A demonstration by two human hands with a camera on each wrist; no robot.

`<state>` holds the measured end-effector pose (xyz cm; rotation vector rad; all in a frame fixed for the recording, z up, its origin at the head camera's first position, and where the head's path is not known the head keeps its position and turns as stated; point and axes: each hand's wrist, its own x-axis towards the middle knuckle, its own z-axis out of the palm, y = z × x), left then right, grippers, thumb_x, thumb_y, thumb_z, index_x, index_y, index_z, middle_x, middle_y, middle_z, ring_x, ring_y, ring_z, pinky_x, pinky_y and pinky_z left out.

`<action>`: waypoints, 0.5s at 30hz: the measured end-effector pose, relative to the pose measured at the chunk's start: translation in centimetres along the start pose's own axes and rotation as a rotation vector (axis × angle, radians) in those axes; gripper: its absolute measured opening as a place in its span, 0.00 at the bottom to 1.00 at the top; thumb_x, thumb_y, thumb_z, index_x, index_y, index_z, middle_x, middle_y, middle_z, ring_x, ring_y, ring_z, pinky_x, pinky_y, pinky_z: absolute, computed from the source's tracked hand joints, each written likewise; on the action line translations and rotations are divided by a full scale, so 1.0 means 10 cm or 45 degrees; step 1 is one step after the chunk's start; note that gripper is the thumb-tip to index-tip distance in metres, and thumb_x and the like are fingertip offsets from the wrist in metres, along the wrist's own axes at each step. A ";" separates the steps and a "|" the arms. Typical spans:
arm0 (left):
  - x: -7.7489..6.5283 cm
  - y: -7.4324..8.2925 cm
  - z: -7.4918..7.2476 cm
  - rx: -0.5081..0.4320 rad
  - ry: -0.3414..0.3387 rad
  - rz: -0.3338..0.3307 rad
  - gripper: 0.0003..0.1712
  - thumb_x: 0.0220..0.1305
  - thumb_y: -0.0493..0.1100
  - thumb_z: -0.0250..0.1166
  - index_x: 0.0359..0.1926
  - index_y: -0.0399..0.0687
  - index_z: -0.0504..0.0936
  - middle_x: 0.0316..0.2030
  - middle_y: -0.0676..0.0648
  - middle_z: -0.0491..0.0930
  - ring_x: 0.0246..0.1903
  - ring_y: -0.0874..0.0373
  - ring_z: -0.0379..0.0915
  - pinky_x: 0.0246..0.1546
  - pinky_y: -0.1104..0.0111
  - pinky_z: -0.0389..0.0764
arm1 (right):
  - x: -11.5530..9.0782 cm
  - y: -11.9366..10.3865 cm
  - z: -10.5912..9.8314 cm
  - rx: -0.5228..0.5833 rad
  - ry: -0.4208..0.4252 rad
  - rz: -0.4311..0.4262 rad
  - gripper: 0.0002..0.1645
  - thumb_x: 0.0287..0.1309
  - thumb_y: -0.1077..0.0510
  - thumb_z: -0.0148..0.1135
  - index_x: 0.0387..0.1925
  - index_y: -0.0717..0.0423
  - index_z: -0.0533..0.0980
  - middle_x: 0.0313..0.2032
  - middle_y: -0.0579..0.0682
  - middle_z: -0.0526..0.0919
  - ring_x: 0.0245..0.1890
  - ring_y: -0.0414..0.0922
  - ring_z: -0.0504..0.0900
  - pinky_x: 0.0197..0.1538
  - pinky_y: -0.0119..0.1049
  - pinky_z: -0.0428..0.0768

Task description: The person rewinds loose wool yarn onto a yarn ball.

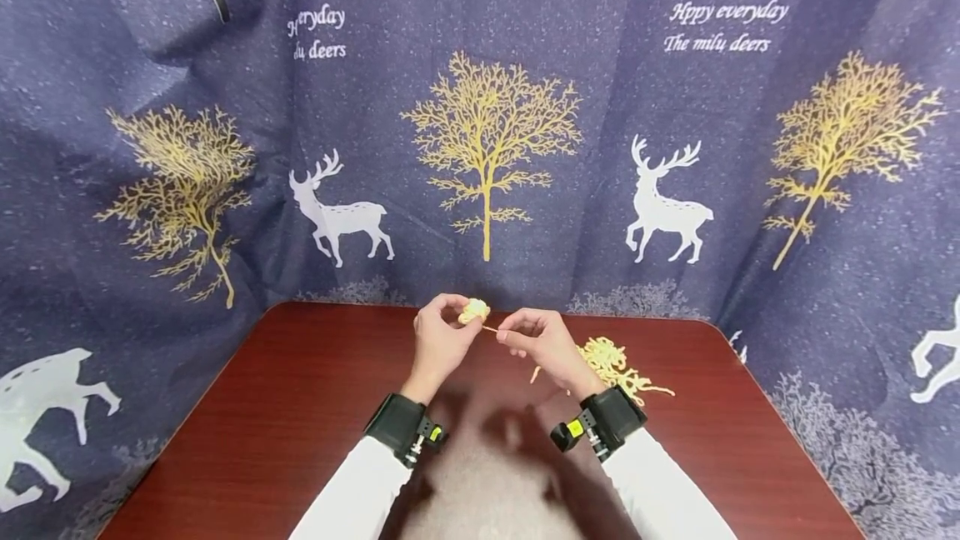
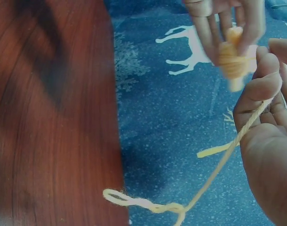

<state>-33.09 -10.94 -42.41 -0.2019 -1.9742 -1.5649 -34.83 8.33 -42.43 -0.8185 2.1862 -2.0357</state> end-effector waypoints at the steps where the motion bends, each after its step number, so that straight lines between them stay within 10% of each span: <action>1: -0.01 -0.02 0.00 0.056 -0.014 0.021 0.15 0.46 0.31 0.76 0.38 0.38 0.85 0.32 0.43 0.85 0.31 0.53 0.83 0.32 0.69 0.87 | 0.00 -0.01 0.00 0.006 0.002 -0.008 0.09 0.59 0.65 0.71 0.38 0.68 0.82 0.24 0.50 0.81 0.22 0.43 0.75 0.24 0.28 0.75; 9: -0.07 -0.08 -0.04 0.283 -0.368 0.075 0.14 0.44 0.36 0.79 0.35 0.45 0.86 0.31 0.51 0.85 0.32 0.54 0.80 0.34 0.68 0.80 | -0.01 -0.05 -0.05 0.066 0.028 -0.020 0.12 0.59 0.66 0.69 0.40 0.73 0.80 0.25 0.45 0.83 0.22 0.41 0.75 0.26 0.28 0.76; 15: -0.06 -0.03 -0.08 0.052 -0.802 0.062 0.13 0.47 0.30 0.76 0.36 0.41 0.85 0.31 0.48 0.85 0.33 0.53 0.82 0.36 0.64 0.84 | 0.03 -0.06 -0.09 0.204 0.066 -0.038 0.04 0.59 0.68 0.68 0.37 0.64 0.82 0.26 0.46 0.84 0.23 0.37 0.75 0.27 0.27 0.76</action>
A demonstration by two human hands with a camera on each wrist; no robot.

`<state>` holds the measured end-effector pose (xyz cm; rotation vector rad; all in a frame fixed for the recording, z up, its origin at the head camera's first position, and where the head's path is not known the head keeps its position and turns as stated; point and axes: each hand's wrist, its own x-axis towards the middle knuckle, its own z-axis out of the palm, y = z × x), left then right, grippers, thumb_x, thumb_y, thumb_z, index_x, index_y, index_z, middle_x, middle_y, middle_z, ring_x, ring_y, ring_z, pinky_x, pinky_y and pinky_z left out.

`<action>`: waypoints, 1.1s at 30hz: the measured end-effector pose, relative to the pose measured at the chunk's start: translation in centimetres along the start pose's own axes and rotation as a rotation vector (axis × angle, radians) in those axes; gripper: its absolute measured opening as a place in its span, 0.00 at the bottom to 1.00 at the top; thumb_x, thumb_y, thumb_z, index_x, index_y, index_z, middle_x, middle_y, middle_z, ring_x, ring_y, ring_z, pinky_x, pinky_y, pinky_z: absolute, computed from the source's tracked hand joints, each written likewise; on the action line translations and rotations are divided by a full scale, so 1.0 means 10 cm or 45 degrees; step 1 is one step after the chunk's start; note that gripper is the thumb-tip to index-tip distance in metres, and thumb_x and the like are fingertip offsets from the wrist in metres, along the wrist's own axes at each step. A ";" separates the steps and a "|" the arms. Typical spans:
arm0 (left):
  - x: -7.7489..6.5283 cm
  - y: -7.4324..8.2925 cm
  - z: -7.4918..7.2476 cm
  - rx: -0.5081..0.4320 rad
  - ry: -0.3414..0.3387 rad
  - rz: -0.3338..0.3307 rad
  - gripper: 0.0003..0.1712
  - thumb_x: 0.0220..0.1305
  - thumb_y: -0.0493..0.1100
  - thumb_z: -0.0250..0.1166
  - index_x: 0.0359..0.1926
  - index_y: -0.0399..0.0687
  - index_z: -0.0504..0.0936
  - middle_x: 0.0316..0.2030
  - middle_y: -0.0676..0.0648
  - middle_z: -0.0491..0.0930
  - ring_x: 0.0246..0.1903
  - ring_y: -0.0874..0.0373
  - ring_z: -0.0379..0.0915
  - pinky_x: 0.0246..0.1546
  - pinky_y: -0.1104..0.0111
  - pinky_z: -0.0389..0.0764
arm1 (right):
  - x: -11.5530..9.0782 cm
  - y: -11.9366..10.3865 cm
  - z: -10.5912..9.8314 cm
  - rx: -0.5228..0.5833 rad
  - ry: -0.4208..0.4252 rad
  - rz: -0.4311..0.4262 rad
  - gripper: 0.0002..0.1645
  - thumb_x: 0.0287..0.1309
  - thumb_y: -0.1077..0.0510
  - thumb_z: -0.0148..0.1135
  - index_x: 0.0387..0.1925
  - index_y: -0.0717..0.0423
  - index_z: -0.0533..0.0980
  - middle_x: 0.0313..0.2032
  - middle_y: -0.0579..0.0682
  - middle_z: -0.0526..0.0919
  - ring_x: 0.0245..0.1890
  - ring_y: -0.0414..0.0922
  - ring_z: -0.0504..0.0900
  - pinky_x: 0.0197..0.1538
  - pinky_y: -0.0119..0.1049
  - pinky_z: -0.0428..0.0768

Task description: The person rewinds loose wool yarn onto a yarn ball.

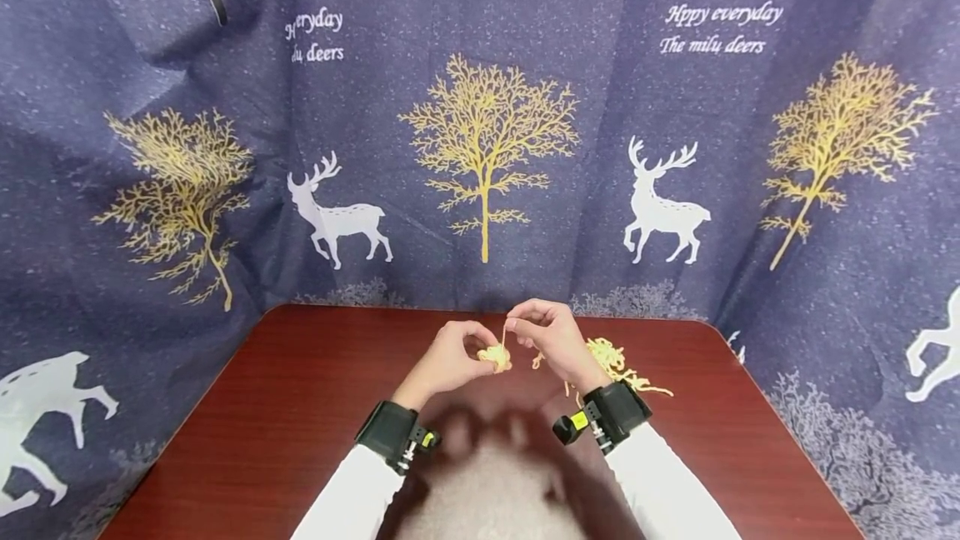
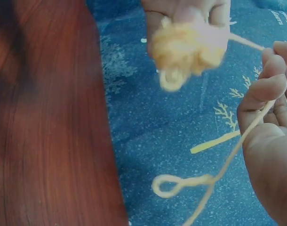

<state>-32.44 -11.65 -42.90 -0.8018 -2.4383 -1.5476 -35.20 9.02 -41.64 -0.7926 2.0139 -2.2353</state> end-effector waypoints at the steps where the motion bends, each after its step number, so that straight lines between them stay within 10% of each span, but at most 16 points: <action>1: 0.00 0.00 -0.01 -0.055 -0.056 0.010 0.13 0.48 0.29 0.75 0.36 0.39 0.85 0.31 0.46 0.86 0.33 0.52 0.82 0.37 0.64 0.85 | 0.01 0.00 0.00 0.034 0.000 0.003 0.03 0.59 0.68 0.67 0.36 0.62 0.83 0.26 0.46 0.84 0.22 0.37 0.75 0.27 0.27 0.75; 6: -0.03 0.04 -0.07 -0.201 -0.216 0.040 0.14 0.50 0.30 0.77 0.39 0.37 0.85 0.35 0.44 0.86 0.37 0.54 0.83 0.43 0.65 0.85 | 0.02 0.02 -0.02 0.120 0.005 0.036 0.11 0.61 0.70 0.65 0.34 0.51 0.84 0.28 0.44 0.85 0.24 0.36 0.76 0.28 0.25 0.76; 14: -0.01 0.11 -0.14 -0.485 -0.167 0.125 0.17 0.51 0.24 0.74 0.44 0.27 0.82 0.39 0.35 0.86 0.41 0.57 0.84 0.45 0.58 0.87 | 0.06 0.07 0.00 0.074 0.072 0.064 0.06 0.60 0.69 0.67 0.36 0.57 0.84 0.28 0.44 0.85 0.23 0.36 0.77 0.26 0.25 0.75; 23: 0.05 0.17 -0.14 -0.754 0.210 0.131 0.23 0.51 0.21 0.70 0.50 0.19 0.76 0.41 0.42 0.85 0.41 0.59 0.82 0.43 0.71 0.85 | 0.02 0.16 0.07 0.033 0.050 0.125 0.06 0.60 0.72 0.64 0.38 0.63 0.82 0.30 0.47 0.87 0.23 0.37 0.77 0.25 0.25 0.75; 33: 0.12 0.16 -0.06 -0.610 0.515 0.014 0.19 0.53 0.24 0.72 0.48 0.26 0.81 0.43 0.33 0.84 0.41 0.55 0.82 0.45 0.71 0.84 | -0.07 0.12 0.13 -0.200 -0.055 0.105 0.16 0.60 0.64 0.69 0.43 0.75 0.79 0.30 0.47 0.86 0.23 0.40 0.78 0.23 0.27 0.76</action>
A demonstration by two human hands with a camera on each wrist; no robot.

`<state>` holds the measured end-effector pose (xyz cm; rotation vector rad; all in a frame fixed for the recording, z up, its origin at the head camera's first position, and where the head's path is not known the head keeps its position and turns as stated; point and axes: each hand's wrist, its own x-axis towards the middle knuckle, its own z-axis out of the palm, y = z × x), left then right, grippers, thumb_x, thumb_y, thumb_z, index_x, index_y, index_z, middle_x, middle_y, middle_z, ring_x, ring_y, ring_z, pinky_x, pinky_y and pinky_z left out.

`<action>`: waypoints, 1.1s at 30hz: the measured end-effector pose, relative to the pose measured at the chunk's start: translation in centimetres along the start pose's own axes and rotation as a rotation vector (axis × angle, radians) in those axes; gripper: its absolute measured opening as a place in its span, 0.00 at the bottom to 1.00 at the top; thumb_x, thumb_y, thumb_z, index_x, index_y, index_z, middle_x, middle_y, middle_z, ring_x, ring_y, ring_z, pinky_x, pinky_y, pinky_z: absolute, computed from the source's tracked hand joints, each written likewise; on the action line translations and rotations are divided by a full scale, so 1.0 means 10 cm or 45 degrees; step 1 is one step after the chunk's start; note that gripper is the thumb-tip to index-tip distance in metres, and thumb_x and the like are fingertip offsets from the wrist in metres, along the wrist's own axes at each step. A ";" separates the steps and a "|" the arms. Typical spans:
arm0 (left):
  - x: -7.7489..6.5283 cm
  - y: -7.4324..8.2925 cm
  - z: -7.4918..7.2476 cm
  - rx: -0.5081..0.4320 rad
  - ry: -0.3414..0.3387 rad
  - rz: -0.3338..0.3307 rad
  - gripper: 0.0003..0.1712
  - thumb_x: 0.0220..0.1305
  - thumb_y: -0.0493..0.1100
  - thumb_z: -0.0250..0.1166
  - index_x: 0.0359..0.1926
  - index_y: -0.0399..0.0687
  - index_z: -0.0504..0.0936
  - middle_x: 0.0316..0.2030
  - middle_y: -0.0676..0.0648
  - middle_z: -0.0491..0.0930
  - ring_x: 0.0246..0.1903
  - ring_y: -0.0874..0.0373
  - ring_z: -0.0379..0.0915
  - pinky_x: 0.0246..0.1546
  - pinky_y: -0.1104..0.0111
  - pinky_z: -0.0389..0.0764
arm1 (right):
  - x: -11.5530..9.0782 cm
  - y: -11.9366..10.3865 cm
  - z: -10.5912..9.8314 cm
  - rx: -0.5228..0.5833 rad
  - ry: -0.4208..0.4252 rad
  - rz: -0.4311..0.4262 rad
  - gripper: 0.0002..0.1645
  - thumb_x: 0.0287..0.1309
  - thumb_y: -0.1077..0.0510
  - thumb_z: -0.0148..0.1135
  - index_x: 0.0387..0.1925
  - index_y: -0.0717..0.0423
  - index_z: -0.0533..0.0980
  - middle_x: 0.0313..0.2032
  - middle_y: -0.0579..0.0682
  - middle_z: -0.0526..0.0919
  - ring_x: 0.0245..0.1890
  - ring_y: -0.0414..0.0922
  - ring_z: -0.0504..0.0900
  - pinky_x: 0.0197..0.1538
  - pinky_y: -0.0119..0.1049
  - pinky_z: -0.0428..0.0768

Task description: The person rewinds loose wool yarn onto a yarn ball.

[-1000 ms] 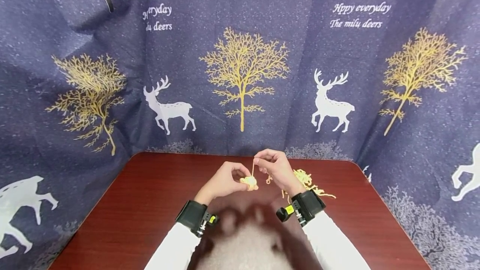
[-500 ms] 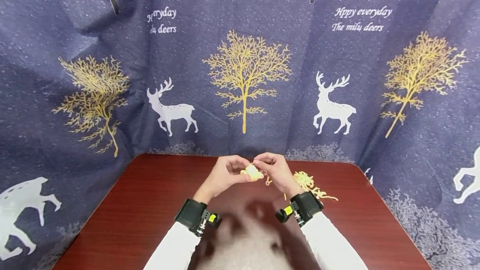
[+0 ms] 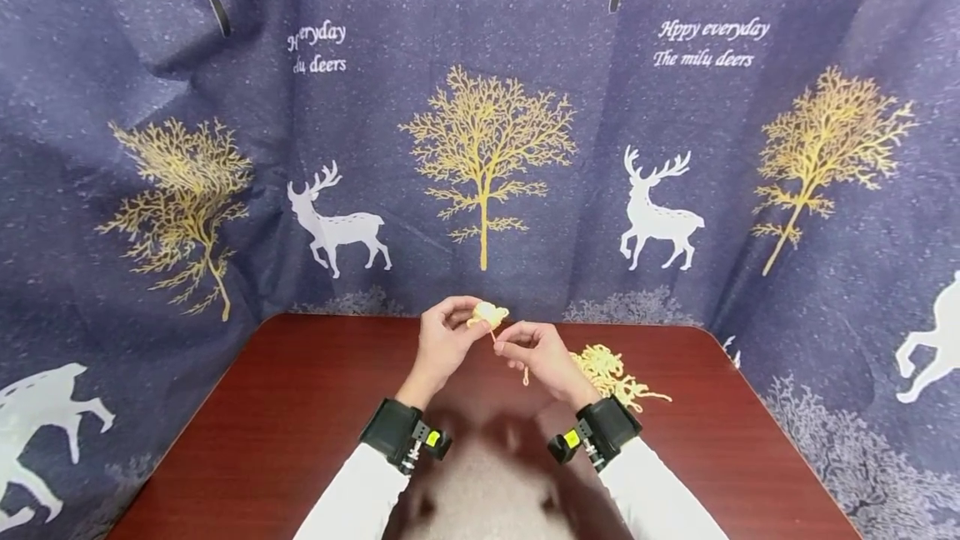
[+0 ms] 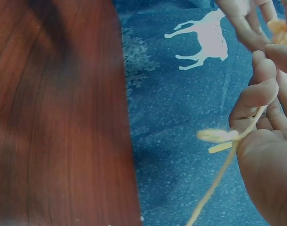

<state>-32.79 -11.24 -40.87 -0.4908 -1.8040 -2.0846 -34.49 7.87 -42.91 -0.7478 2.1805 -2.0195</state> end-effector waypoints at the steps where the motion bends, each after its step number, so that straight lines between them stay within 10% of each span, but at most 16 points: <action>1: 0.00 -0.01 0.01 0.030 0.017 0.002 0.19 0.53 0.25 0.72 0.48 0.27 0.81 0.44 0.33 0.84 0.42 0.52 0.83 0.46 0.70 0.84 | 0.00 0.00 0.00 -0.016 -0.005 0.001 0.15 0.60 0.63 0.70 0.42 0.73 0.80 0.30 0.47 0.86 0.23 0.40 0.78 0.22 0.27 0.76; 10: 0.01 -0.10 0.02 0.514 0.120 0.194 0.16 0.50 0.28 0.75 0.42 0.34 0.83 0.34 0.40 0.84 0.34 0.50 0.83 0.34 0.70 0.85 | 0.00 -0.08 -0.01 -0.030 -0.004 -0.034 0.13 0.59 0.63 0.72 0.41 0.70 0.82 0.29 0.50 0.86 0.22 0.41 0.77 0.22 0.29 0.77; 17: 0.01 -0.18 -0.03 0.755 0.016 0.231 0.16 0.44 0.31 0.76 0.37 0.41 0.86 0.32 0.46 0.82 0.32 0.53 0.79 0.32 0.66 0.82 | 0.04 -0.17 -0.12 0.077 0.026 -0.090 0.11 0.59 0.67 0.69 0.40 0.73 0.80 0.27 0.47 0.85 0.22 0.39 0.76 0.24 0.27 0.76; 23: 0.00 -0.21 -0.03 0.719 -0.255 0.154 0.14 0.45 0.31 0.76 0.36 0.43 0.87 0.32 0.49 0.85 0.32 0.57 0.82 0.37 0.62 0.85 | 0.06 -0.23 -0.20 0.364 0.068 -0.075 0.06 0.60 0.70 0.65 0.36 0.60 0.83 0.28 0.46 0.85 0.23 0.36 0.77 0.27 0.24 0.78; 29: -0.07 -0.13 -0.02 0.381 -0.649 -0.002 0.17 0.49 0.25 0.72 0.43 0.36 0.85 0.35 0.43 0.85 0.36 0.53 0.82 0.39 0.64 0.86 | 0.08 -0.15 -0.27 0.483 0.107 -0.052 0.10 0.63 0.71 0.63 0.35 0.54 0.84 0.29 0.45 0.85 0.23 0.35 0.75 0.27 0.23 0.76; 33: -0.10 -0.08 0.00 0.216 -0.673 -0.003 0.18 0.51 0.26 0.73 0.45 0.32 0.83 0.38 0.38 0.85 0.39 0.54 0.83 0.41 0.62 0.87 | 0.10 -0.07 -0.27 0.482 0.132 -0.039 0.09 0.63 0.70 0.64 0.35 0.53 0.84 0.29 0.45 0.85 0.23 0.35 0.76 0.28 0.22 0.76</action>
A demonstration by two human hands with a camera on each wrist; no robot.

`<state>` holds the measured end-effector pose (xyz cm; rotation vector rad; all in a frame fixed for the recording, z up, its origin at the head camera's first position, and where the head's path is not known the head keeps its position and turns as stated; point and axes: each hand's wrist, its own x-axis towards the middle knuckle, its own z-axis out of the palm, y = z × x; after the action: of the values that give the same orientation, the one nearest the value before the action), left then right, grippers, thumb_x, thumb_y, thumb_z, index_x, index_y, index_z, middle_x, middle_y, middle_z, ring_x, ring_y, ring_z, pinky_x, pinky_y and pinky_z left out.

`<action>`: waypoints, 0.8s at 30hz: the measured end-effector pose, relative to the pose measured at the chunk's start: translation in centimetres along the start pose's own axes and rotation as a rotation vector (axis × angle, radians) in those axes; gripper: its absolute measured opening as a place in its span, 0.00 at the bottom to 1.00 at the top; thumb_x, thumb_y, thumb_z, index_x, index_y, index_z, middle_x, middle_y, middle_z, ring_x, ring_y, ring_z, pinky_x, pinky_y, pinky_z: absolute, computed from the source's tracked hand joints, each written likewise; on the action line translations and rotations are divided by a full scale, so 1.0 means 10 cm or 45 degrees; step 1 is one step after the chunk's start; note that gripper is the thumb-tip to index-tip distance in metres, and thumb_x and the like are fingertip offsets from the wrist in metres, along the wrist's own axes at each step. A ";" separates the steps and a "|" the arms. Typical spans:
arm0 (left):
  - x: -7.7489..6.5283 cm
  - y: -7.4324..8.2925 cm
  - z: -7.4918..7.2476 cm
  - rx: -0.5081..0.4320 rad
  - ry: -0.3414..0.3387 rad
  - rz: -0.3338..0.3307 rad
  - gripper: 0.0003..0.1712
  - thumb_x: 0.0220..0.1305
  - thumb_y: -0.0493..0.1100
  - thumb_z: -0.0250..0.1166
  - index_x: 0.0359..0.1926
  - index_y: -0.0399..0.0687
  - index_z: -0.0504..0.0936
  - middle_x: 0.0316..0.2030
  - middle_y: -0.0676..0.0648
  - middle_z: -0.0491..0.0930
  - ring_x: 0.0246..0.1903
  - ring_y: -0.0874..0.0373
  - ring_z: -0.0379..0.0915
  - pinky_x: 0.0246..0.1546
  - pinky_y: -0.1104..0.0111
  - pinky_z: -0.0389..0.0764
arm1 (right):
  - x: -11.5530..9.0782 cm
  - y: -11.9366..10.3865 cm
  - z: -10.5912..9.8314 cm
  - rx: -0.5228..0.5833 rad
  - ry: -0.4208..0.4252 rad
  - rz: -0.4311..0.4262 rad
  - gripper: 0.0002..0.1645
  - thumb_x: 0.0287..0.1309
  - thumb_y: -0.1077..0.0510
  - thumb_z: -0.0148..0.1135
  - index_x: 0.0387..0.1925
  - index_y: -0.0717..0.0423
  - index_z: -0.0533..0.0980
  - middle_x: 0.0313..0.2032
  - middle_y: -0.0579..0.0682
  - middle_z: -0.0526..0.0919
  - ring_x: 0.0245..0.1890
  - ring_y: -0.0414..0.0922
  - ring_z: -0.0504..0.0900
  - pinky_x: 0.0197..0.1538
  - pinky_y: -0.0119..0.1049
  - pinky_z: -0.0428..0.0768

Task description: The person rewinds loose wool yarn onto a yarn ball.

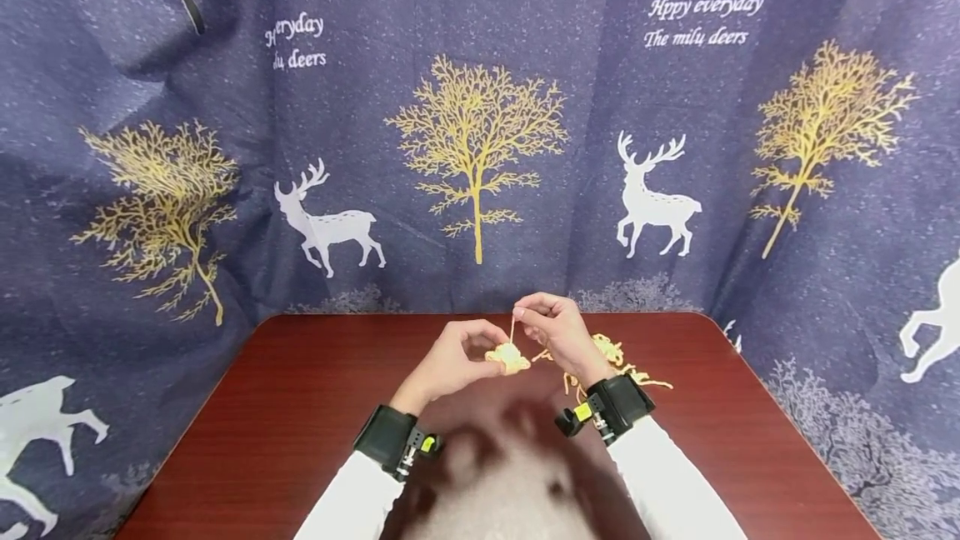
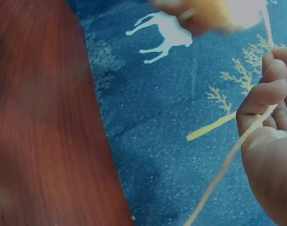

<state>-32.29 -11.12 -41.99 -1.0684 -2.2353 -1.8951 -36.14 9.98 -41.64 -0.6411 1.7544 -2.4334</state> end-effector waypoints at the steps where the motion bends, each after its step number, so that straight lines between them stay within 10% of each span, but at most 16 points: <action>1: 0.00 0.01 0.00 -0.037 0.016 0.016 0.18 0.51 0.26 0.73 0.46 0.31 0.83 0.38 0.37 0.85 0.40 0.54 0.83 0.41 0.63 0.87 | 0.00 0.02 0.00 -0.014 0.002 -0.002 0.09 0.63 0.70 0.64 0.35 0.53 0.84 0.29 0.45 0.86 0.23 0.35 0.76 0.28 0.22 0.76; 11: 0.08 0.06 0.08 -0.383 0.371 0.149 0.22 0.51 0.19 0.68 0.49 0.17 0.76 0.44 0.32 0.82 0.42 0.60 0.82 0.43 0.72 0.84 | -0.08 0.21 0.03 -0.232 -0.016 0.035 0.09 0.60 0.70 0.64 0.36 0.55 0.84 0.29 0.45 0.86 0.22 0.37 0.76 0.24 0.24 0.75; 24: 0.17 -0.09 0.07 0.053 0.819 -0.019 0.16 0.53 0.27 0.72 0.44 0.31 0.81 0.40 0.37 0.83 0.40 0.50 0.82 0.38 0.73 0.84 | -0.19 0.16 0.06 -0.507 -0.094 0.010 0.11 0.59 0.63 0.72 0.40 0.68 0.83 0.27 0.50 0.84 0.22 0.44 0.77 0.23 0.28 0.76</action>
<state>-33.78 -9.70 -42.21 -0.3483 -1.8921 -1.8335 -34.52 9.44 -43.55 -0.7411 2.2228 -2.0349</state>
